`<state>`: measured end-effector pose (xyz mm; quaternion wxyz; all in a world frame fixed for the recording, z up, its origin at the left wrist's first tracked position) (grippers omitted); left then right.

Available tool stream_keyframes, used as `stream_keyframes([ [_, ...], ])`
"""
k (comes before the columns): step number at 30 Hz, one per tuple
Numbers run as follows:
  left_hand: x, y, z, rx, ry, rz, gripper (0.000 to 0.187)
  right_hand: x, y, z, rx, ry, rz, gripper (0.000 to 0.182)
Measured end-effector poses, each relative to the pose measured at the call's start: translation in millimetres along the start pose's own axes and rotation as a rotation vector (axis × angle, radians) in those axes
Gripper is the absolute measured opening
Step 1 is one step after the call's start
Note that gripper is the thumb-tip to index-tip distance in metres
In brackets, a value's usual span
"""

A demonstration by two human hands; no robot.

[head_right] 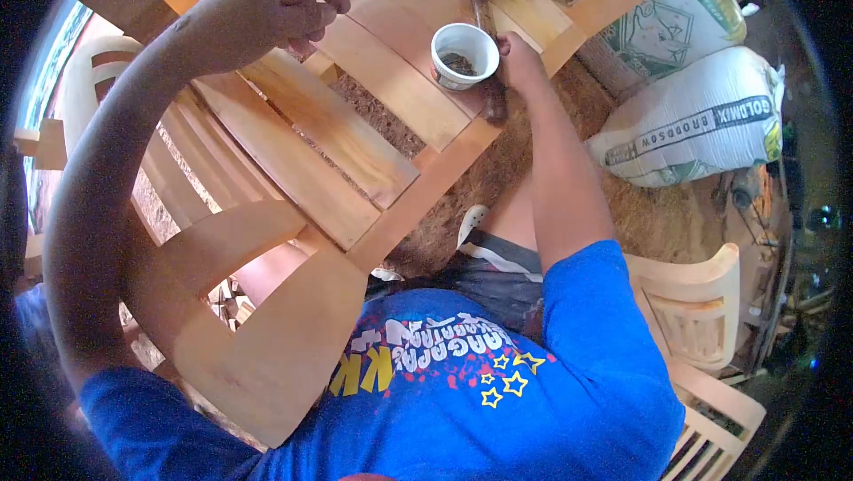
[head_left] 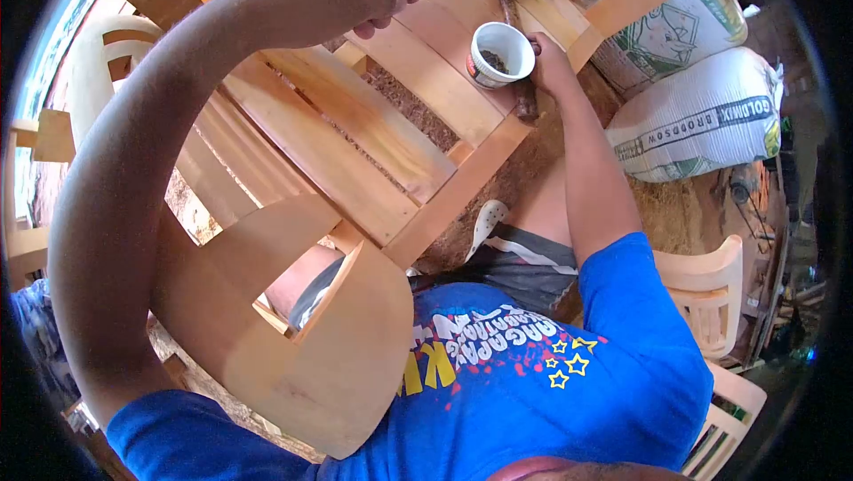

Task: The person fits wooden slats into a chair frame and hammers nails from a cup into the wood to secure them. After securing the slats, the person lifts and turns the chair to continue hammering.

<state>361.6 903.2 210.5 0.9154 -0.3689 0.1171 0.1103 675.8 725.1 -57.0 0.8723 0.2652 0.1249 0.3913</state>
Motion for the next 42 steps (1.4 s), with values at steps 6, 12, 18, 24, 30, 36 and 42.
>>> stream_keyframes([
  [6,-5.8,-3.1,16.8,0.033,-0.184,0.09,0.027,9.3,16.3,7.7,-0.094,0.011,0.036,0.026],
  [12,25.3,64.8,23.2,0.378,-0.345,0.062,0.03,44.2,23.3,4.7,-0.263,0.168,-0.131,0.05],
  [18,35.1,130.6,-0.2,0.794,-0.189,0.1,0.033,47.2,48.1,6.2,-0.334,0.16,-0.011,0.052],
  [24,30.9,178.7,27.3,0.679,-0.337,0.572,0.019,48.9,53.4,8.2,-0.325,0.167,0.029,0.066],
  [30,16.7,223.5,-61.1,0.077,-0.822,1.118,0.065,56.1,43.4,12.2,-0.208,0.152,0.066,0.061],
  [36,4.8,231.5,-126.1,0.192,-1.059,1.017,0.071,56.7,10.8,2.1,0.599,0.528,-0.127,0.033],
  [42,3.4,216.5,-115.5,0.16,-1.116,0.972,0.079,50.8,105.8,63.7,0.525,0.531,0.205,0.024],
])
Point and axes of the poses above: each hand's wrist, its own x-axis towards the middle knuckle, its own z-axis out of the back of the hand, y = z × x, the point moved 9 cm from there along x, towards the middle knuckle, and after that the axes turned 6 degrees about y, right-handed, at the moved point
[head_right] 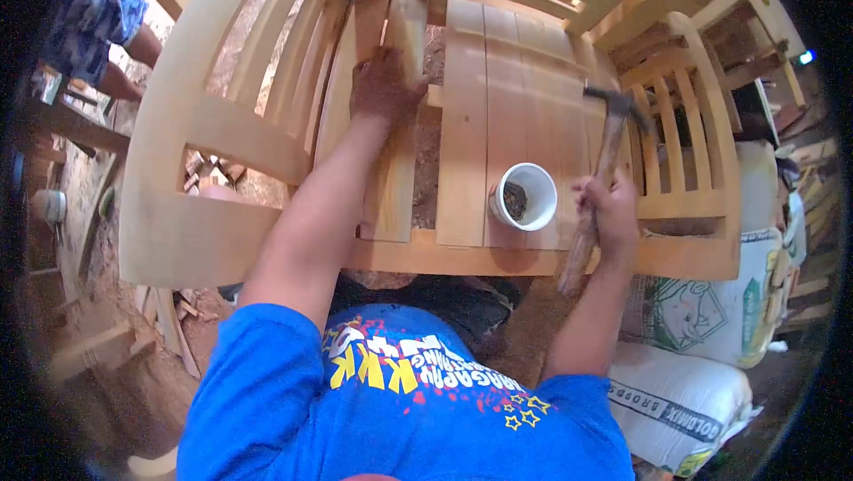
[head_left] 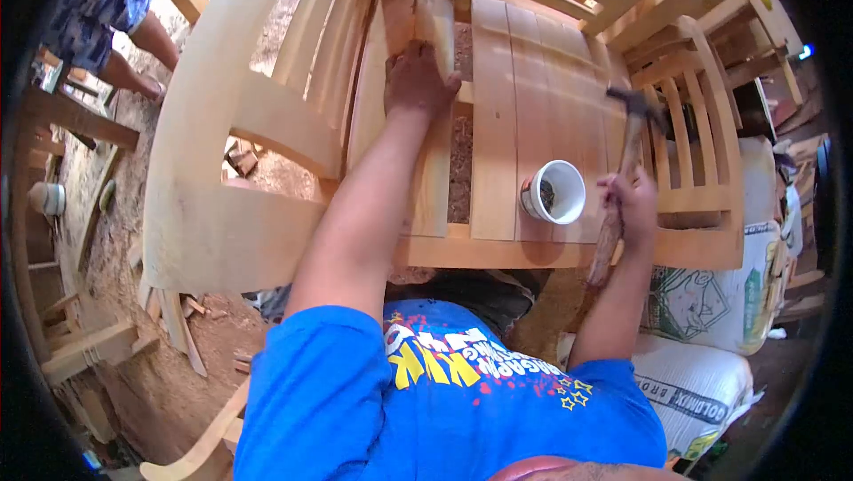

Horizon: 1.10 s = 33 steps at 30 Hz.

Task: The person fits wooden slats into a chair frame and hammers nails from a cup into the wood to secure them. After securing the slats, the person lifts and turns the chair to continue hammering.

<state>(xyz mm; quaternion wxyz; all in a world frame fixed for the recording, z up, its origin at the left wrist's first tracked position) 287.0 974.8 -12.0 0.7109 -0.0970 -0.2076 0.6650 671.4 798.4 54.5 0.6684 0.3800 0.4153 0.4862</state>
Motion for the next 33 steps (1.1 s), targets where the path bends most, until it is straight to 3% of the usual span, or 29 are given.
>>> stream_keyframes([
  [2,-2.7,-0.6,3.2,-0.018,0.031,0.032,0.079,16.0,70.3,-2.1,-0.284,0.019,0.147,0.025],
  [5,-2.3,-0.3,7.4,-0.049,0.014,0.029,0.079,40.9,182.6,-40.9,-0.666,-0.008,0.356,0.043],
  [7,-1.5,0.2,5.4,-0.046,0.01,0.017,0.078,86.8,222.6,-80.1,-0.839,0.045,0.821,0.055],
  [11,7.9,2.1,0.3,-0.071,0.041,0.02,0.079,123.2,261.0,-201.3,-1.3,0.186,0.582,0.046],
  [12,6.4,4.1,1.7,-0.092,0.057,0.028,0.079,132.6,262.1,-225.6,-1.466,0.191,0.571,0.047],
  [16,9.3,6.7,5.5,-0.118,0.118,0.136,0.075,152.7,265.0,-277.4,-1.498,0.202,0.698,0.038],
  [22,4.8,7.8,2.2,-0.144,-0.006,0.014,0.072,201.7,256.9,-295.8,-1.624,0.215,0.513,0.037],
  [23,8.1,7.3,0.9,-0.136,-0.015,0.017,0.071,218.3,253.9,-300.3,-1.558,0.182,0.645,0.036],
  [26,4.0,5.6,3.1,-0.125,-0.049,0.022,0.069,199.3,260.9,-303.2,-1.551,0.206,0.673,0.035],
  [30,10.8,5.9,2.8,-0.129,0.099,0.055,0.07,219.3,247.4,-310.7,-1.519,0.244,0.634,0.04],
  [33,7.5,6.1,5.6,-0.087,-0.021,0.053,0.073,210.4,252.7,-310.2,-1.542,0.222,0.603,0.038],
])
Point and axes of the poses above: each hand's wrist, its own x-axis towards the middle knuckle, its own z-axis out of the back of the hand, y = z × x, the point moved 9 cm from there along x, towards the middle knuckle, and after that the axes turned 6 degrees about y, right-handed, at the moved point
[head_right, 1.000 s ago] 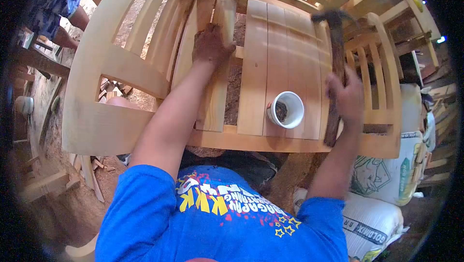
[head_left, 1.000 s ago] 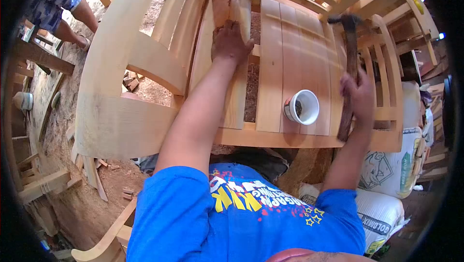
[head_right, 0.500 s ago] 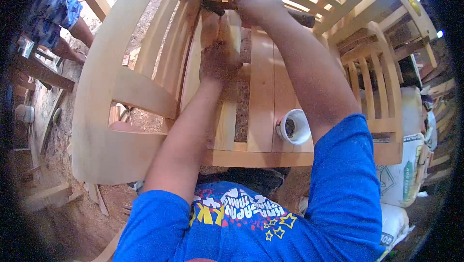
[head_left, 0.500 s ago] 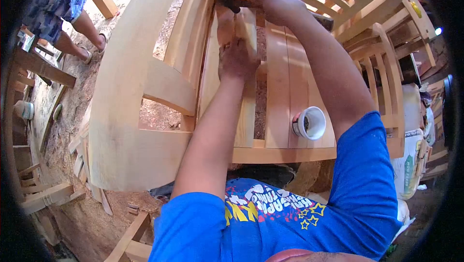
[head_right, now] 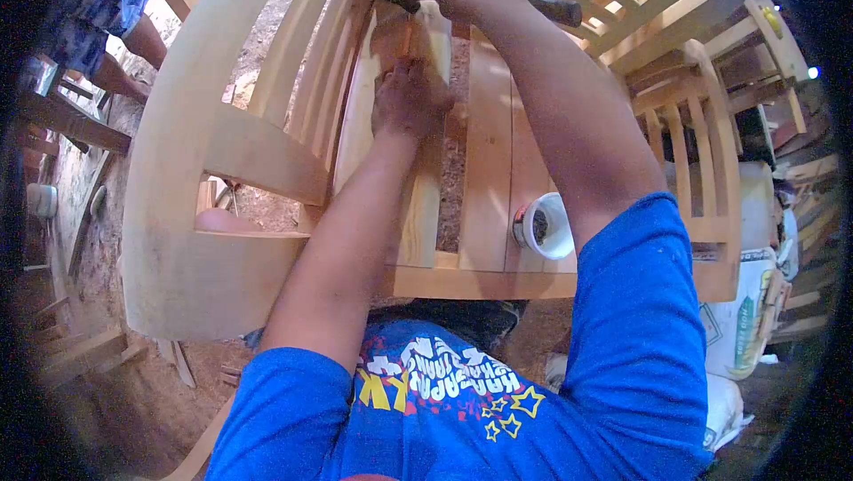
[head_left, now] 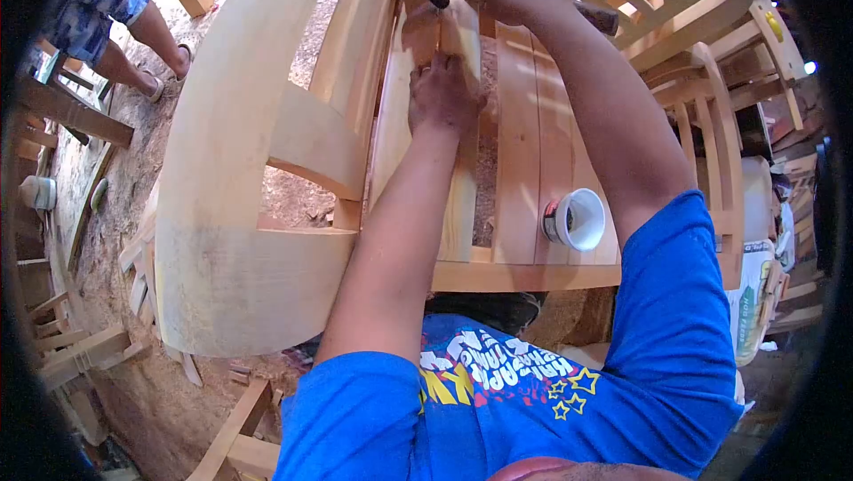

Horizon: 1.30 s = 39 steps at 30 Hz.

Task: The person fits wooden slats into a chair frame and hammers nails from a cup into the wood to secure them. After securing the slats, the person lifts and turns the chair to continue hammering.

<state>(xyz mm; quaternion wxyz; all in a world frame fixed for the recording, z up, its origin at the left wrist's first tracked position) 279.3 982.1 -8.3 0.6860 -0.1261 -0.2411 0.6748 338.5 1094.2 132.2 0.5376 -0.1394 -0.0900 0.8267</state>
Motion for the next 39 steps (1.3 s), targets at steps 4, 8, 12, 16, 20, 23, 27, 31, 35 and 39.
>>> stream_keyframes([
  [4,4.4,-1.5,-6.7,0.069,0.107,0.032,0.077,-11.4,4.1,3.6,-0.003,-0.004,-0.023,0.035],
  [8,-3.9,-4.5,5.8,0.054,0.061,0.016,0.078,-16.2,3.9,8.2,-0.004,-0.026,-0.043,0.037],
  [12,-6.8,-4.3,6.9,-0.001,0.048,0.008,0.078,-24.2,5.1,6.8,0.005,-0.018,-0.068,0.041],
  [16,-7.7,-4.3,5.1,-0.018,0.064,0.036,0.077,-55.8,-10.1,22.7,0.035,-0.077,-0.025,0.042],
  [20,-3.4,0.4,-3.7,0.023,0.085,0.02,0.078,-150.9,-28.0,78.8,0.308,-0.229,-0.057,0.048],
  [23,10.0,-1.4,-1.9,0.166,0.179,0.054,0.078,-238.7,-27.5,102.5,0.525,-0.172,-0.231,0.047],
  [27,48.7,7.2,-20.7,0.168,0.387,-0.021,0.05,-295.6,-26.5,52.5,0.722,-0.315,0.06,0.048],
  [31,42.2,0.7,-0.2,0.118,0.423,-0.103,0.049,-337.2,20.6,24.9,0.562,-0.185,0.3,0.055],
  [35,34.3,-4.4,9.7,0.099,0.425,-0.145,0.049,-354.6,51.7,-11.8,0.389,0.089,0.269,0.055],
  [39,31.1,-6.9,16.3,0.087,0.423,-0.171,0.048,-346.5,81.6,-27.6,0.324,0.102,0.3,0.053],
])
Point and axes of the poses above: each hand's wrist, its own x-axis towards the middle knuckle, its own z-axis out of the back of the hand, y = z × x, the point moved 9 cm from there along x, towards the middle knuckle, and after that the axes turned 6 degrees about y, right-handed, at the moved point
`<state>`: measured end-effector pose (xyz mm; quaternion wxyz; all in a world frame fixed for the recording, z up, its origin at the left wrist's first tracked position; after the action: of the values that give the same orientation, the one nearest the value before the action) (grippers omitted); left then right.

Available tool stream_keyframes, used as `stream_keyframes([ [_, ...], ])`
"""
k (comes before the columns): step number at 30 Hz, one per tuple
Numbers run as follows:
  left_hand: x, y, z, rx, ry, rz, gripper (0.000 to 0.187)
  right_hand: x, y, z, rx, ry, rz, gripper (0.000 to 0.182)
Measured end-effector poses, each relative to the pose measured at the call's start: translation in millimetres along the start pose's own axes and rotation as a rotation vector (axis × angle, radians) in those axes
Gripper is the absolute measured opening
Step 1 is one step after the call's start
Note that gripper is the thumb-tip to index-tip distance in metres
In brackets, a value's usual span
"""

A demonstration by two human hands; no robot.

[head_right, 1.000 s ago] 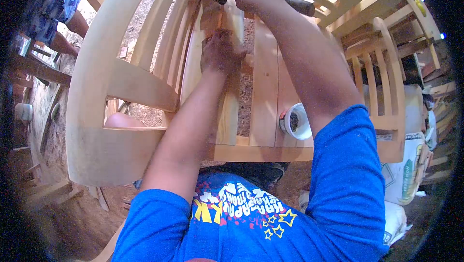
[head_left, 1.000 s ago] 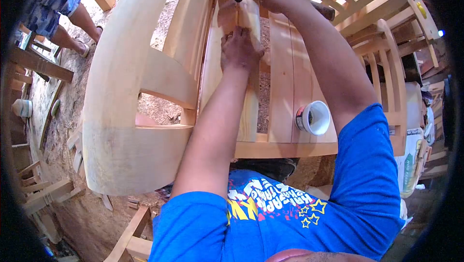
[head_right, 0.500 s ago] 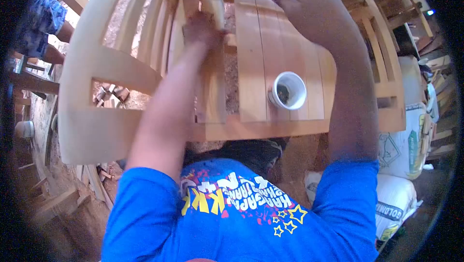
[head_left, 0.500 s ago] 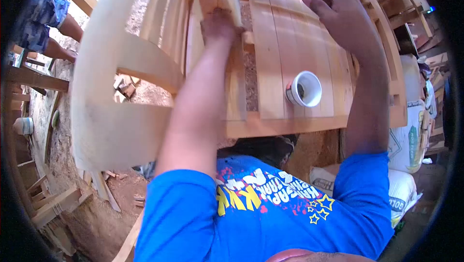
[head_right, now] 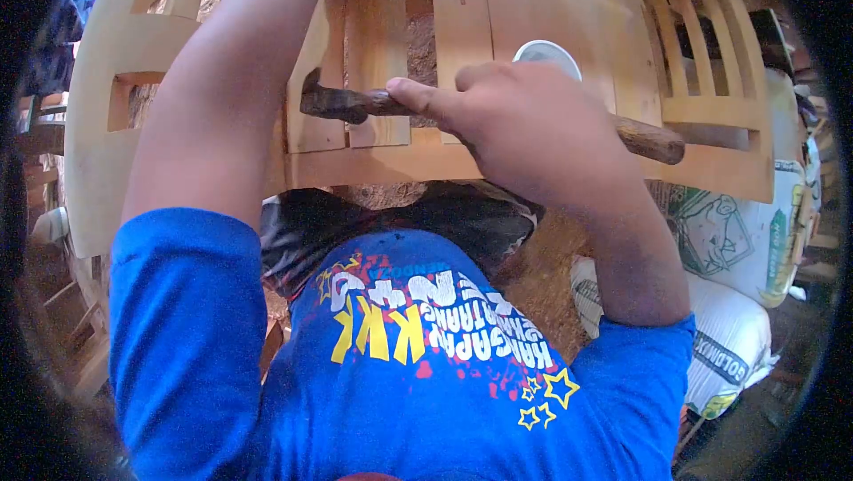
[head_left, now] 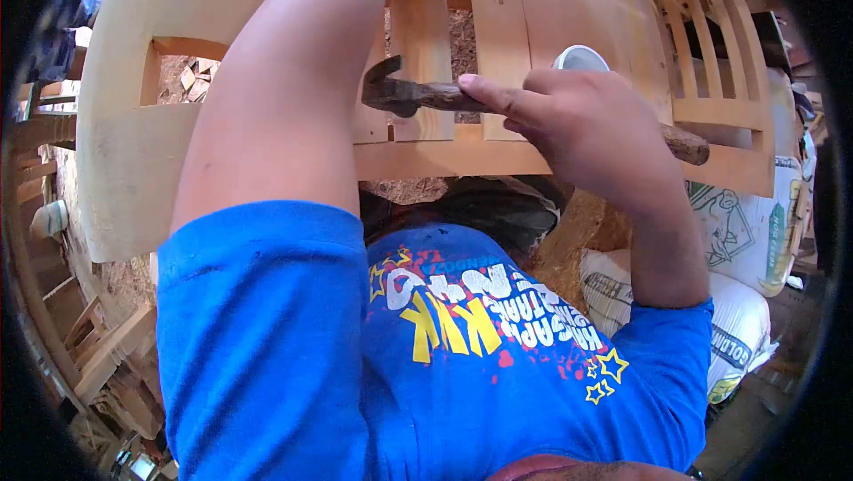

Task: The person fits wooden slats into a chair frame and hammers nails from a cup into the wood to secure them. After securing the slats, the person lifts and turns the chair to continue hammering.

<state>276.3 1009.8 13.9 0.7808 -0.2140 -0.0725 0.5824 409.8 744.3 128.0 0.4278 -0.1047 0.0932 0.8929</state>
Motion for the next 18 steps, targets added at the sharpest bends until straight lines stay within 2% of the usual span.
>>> stream_keyframes([
  [18,-12.0,-9.8,1.2,-0.014,-0.006,-0.046,0.046,9.0,20.1,0.9,-0.128,-0.028,0.065,0.053],
])
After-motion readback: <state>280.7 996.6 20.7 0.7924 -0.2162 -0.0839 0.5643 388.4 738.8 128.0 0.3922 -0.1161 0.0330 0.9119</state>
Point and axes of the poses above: each hand's wrist, its own x-axis towards the middle knuckle, its own z-axis out of the back of the hand, y = z × x, the point moved 9 cm from there along x, towards the middle knuckle, and after that the axes turned 6 degrees about y, right-handed, at the moved point
